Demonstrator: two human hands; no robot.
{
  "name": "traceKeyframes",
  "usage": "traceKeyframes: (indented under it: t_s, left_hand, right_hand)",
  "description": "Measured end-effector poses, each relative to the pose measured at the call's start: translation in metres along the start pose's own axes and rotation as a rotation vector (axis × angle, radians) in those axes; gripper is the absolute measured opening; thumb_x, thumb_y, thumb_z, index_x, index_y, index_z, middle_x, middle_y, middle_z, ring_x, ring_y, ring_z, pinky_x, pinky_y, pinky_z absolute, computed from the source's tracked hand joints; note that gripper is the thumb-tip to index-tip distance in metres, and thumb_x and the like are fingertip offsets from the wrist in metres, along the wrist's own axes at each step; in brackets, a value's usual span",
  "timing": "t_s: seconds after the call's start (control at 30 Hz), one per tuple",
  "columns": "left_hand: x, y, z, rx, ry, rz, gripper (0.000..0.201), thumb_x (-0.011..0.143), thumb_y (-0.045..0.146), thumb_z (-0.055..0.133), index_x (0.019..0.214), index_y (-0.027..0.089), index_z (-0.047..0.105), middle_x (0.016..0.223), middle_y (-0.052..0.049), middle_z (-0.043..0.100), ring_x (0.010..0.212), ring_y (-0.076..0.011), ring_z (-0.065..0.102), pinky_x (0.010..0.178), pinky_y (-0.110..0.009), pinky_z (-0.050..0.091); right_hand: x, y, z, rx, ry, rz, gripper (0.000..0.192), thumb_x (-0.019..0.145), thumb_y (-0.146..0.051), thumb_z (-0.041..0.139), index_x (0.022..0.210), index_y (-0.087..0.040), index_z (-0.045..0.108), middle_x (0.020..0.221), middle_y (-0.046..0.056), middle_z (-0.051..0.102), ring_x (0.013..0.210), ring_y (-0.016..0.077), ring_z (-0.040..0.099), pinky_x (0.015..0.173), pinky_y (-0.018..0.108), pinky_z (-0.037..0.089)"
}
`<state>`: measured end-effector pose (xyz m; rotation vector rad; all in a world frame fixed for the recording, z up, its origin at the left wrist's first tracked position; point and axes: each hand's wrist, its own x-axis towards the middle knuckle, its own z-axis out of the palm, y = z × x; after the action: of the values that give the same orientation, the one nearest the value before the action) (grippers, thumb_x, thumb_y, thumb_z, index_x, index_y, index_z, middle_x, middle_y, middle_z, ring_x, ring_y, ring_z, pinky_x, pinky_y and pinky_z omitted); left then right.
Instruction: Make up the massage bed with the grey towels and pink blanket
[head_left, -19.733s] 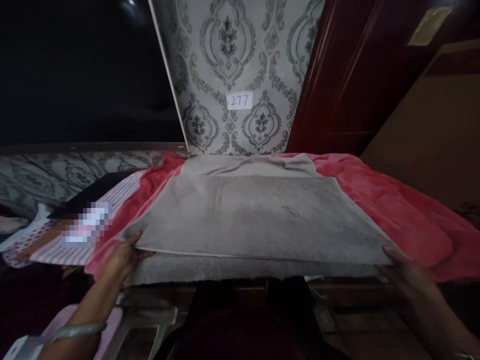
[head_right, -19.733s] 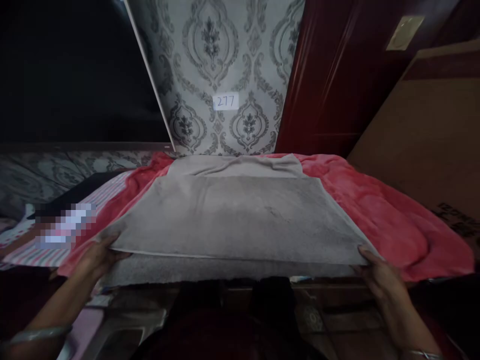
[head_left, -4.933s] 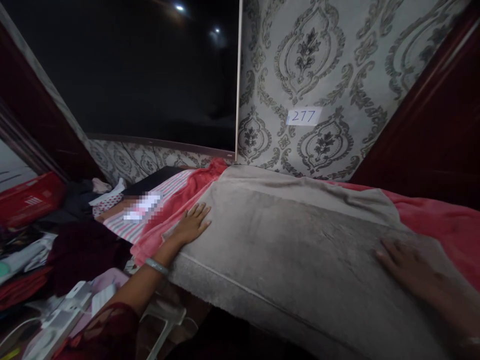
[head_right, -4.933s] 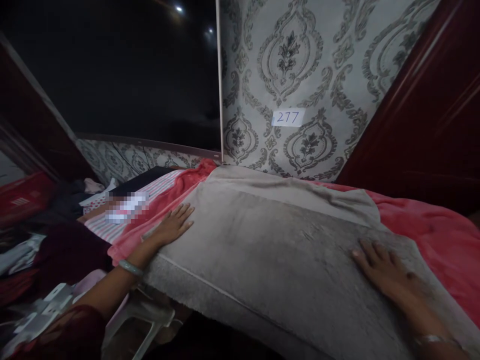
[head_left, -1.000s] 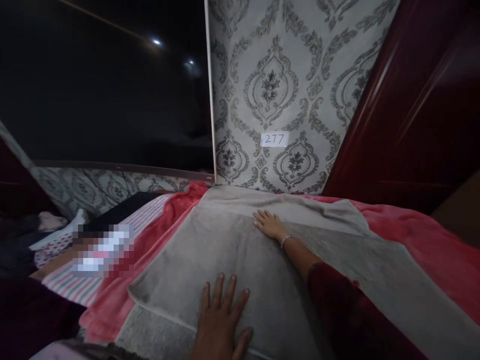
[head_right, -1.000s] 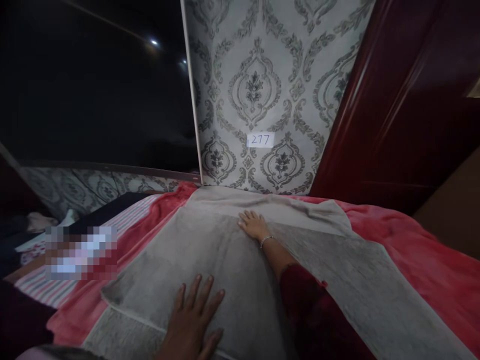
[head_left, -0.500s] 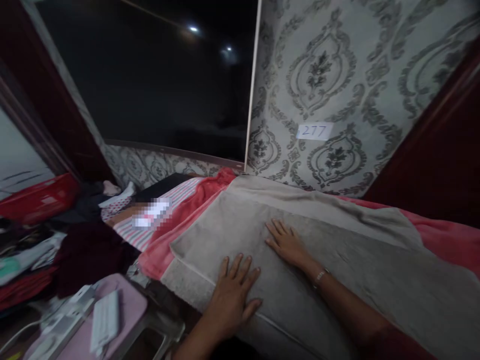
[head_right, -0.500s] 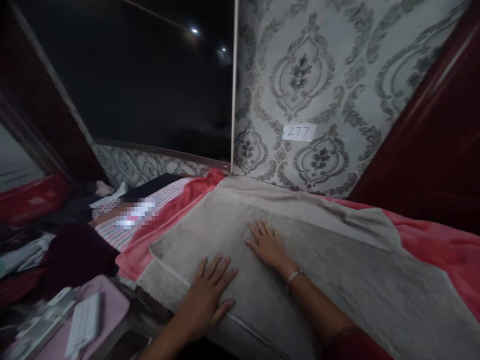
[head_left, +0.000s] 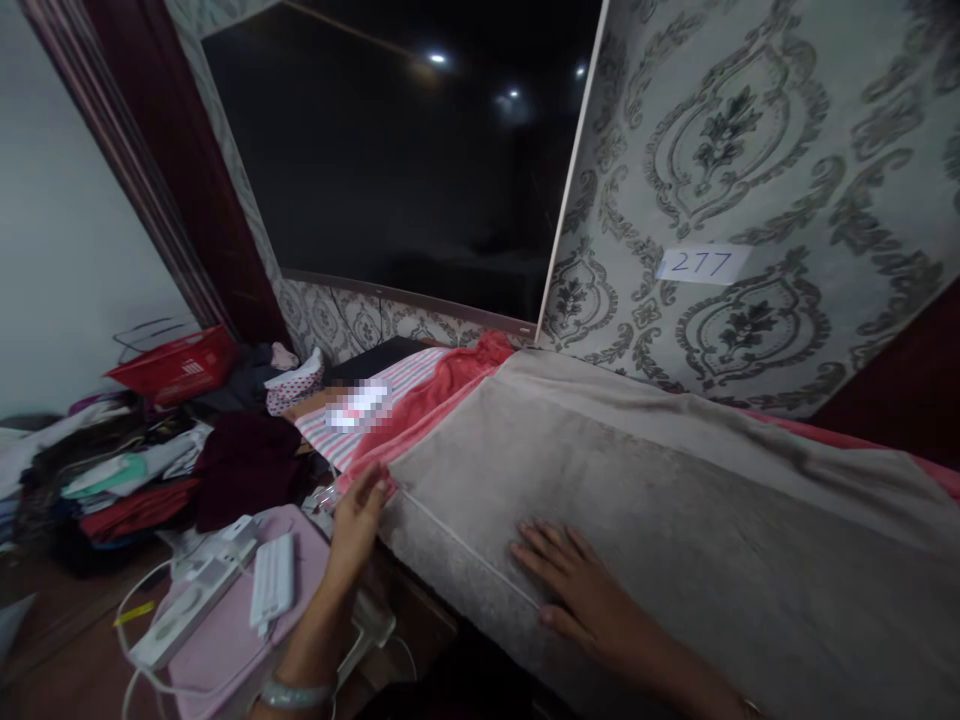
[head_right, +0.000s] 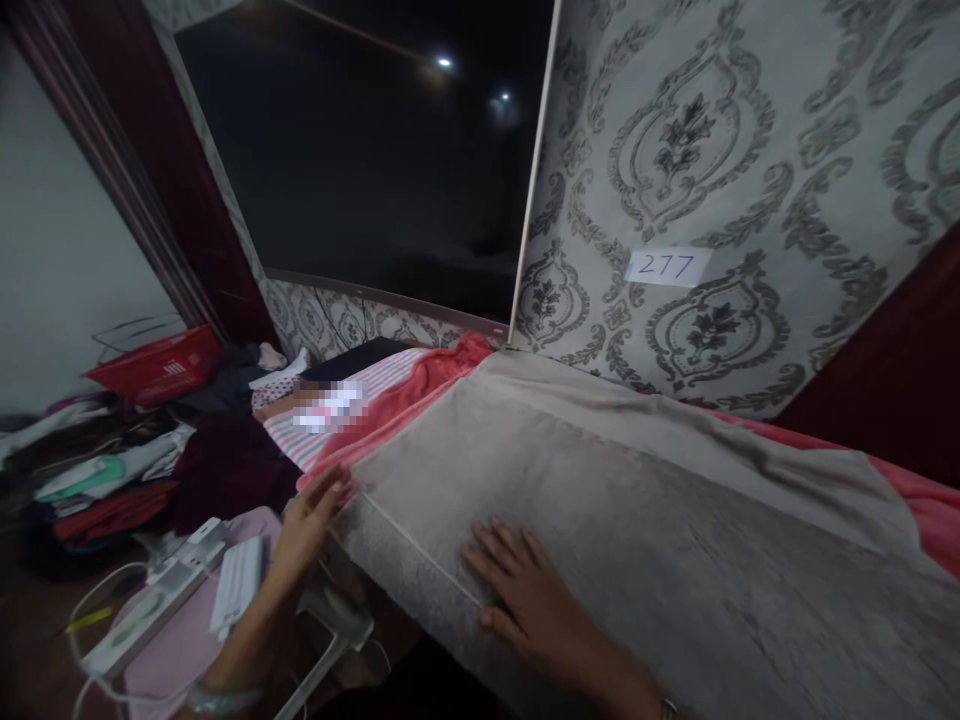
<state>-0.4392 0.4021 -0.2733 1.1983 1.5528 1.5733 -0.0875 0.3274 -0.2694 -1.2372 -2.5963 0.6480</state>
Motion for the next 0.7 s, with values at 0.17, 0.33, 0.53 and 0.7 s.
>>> traceKeyframes:
  t_s: [0.17,0.33,0.53,0.7]
  left_hand:
    - [0.008,0.020,-0.012,-0.082,-0.104,-0.219,0.077,0.059,0.061,0.078,0.117,0.012,0.064,0.095,-0.012,0.075,0.080,-0.0211,0.069,0.072,-0.032,0.054]
    - [0.017,0.031,0.006,0.406,-0.094,-0.102,0.027,0.074,0.045,0.065,0.070,0.018,0.064,0.065,-0.003,0.063,0.069,-0.0198,0.060,0.066,-0.029,0.043]
    - [0.024,0.036,0.022,0.559,-0.011,-0.106,0.035,0.074,0.033,0.067,0.049,0.022,0.046,0.047,0.002,0.039,0.064,-0.0212,0.054,0.065,-0.030,0.032]
    - [0.033,0.041,0.023,0.413,-0.054,-0.088,0.031,0.076,0.035,0.063,0.052,0.022,0.048,0.050,0.003,0.043,0.058,-0.0154,0.049,0.058,-0.026,0.033]
  right_hand:
    - [0.004,0.008,0.008,-0.041,0.064,0.039,0.061,0.103,-0.058,0.037,0.159,-0.036,0.027,0.166,0.002,0.017,0.154,0.0275,0.016,0.125,0.057,0.013]
    - [0.005,0.010,0.017,-0.091,0.102,0.035,0.061,0.102,-0.057,0.041,0.158,-0.038,0.026,0.166,0.001,0.018,0.154,0.0282,0.018,0.125,0.057,0.017]
    - [0.006,0.013,0.024,-0.117,0.133,0.029,0.060,0.102,-0.055,0.041,0.158,-0.040,0.024,0.165,0.000,0.019,0.153,0.0285,0.020,0.124,0.058,0.020]
    - [0.008,0.013,0.024,-0.113,0.130,0.035,0.059,0.102,-0.057,0.041,0.157,-0.042,0.026,0.165,-0.002,0.020,0.153,0.0281,0.021,0.124,0.058,0.020]
